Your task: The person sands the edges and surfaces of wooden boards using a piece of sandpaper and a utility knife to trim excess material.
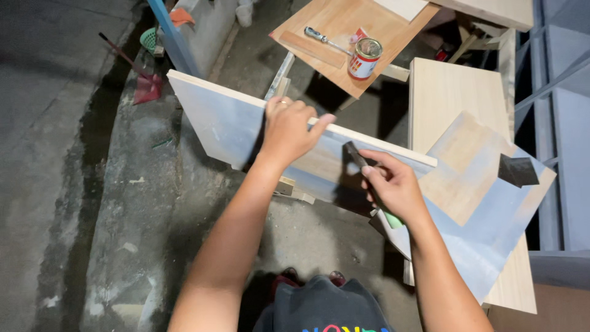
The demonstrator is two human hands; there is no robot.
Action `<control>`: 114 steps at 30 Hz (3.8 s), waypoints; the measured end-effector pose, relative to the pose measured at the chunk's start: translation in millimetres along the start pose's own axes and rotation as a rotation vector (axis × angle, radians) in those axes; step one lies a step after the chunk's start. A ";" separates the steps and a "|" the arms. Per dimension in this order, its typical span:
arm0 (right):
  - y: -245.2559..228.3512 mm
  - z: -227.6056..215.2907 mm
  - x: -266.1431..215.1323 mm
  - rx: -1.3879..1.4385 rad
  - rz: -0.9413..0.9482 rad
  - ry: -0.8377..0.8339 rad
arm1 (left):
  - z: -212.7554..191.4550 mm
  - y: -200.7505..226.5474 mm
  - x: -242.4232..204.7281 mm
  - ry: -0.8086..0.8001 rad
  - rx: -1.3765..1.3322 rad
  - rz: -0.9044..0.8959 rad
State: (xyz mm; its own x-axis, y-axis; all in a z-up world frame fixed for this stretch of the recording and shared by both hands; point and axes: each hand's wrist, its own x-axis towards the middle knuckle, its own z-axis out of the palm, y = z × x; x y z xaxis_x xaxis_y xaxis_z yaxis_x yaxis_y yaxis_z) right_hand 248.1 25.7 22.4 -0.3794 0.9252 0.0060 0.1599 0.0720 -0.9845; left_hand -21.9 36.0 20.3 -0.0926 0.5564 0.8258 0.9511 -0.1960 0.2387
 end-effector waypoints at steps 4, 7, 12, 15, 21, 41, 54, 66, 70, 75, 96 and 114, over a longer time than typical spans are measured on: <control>11.2 -10.8 -18.9 0.044 0.028 -0.008 | -24.2 33.0 18.6 -0.435 -0.164 -0.136; 17.6 -10.3 -31.8 0.063 0.050 -0.018 | -21.0 35.3 21.7 -0.570 -0.152 -0.201; 33.3 -12.9 -43.3 0.069 0.094 -0.013 | -29.3 33.2 19.5 -0.679 -0.163 -0.239; 36.6 -10.3 -48.3 0.089 0.116 -0.031 | -36.0 28.2 12.2 -0.675 -0.192 -0.206; 35.7 -3.0 -49.1 0.085 0.116 -0.071 | -24.6 5.4 -5.0 -0.652 -0.211 -0.077; 36.6 0.4 -60.6 0.062 0.145 -0.158 | -69.0 16.7 -42.0 -0.616 -0.227 -0.006; 65.4 13.5 -62.0 0.024 0.158 -0.243 | -42.3 5.6 -65.2 -0.237 -0.057 -0.037; 104.5 12.6 -48.9 -0.360 0.143 -0.268 | 2.0 -20.3 -158.0 0.211 -0.148 -0.350; 90.7 20.8 -50.7 -0.417 0.168 -0.297 | 49.5 -60.0 -227.6 -0.394 -0.048 -0.611; 80.4 28.9 -46.5 -0.393 0.164 -0.301 | 71.5 -85.3 -255.0 -0.882 0.117 -0.609; 106.9 49.2 -33.6 -0.510 0.153 -0.364 | 79.0 -107.7 -258.6 -0.910 0.254 -0.450; 119.3 -93.3 -155.2 -0.132 0.526 -0.051 | 54.5 115.4 -214.3 -1.484 0.034 -0.549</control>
State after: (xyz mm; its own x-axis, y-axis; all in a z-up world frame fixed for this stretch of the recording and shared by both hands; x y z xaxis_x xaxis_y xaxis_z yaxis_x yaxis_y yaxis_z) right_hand 411.0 -74.5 -79.6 -0.2606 0.8301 -0.4930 0.4516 -0.3465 -0.8222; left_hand 123.8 -61.8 -157.0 -0.0742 0.8164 -0.5727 0.9079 0.2929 0.2999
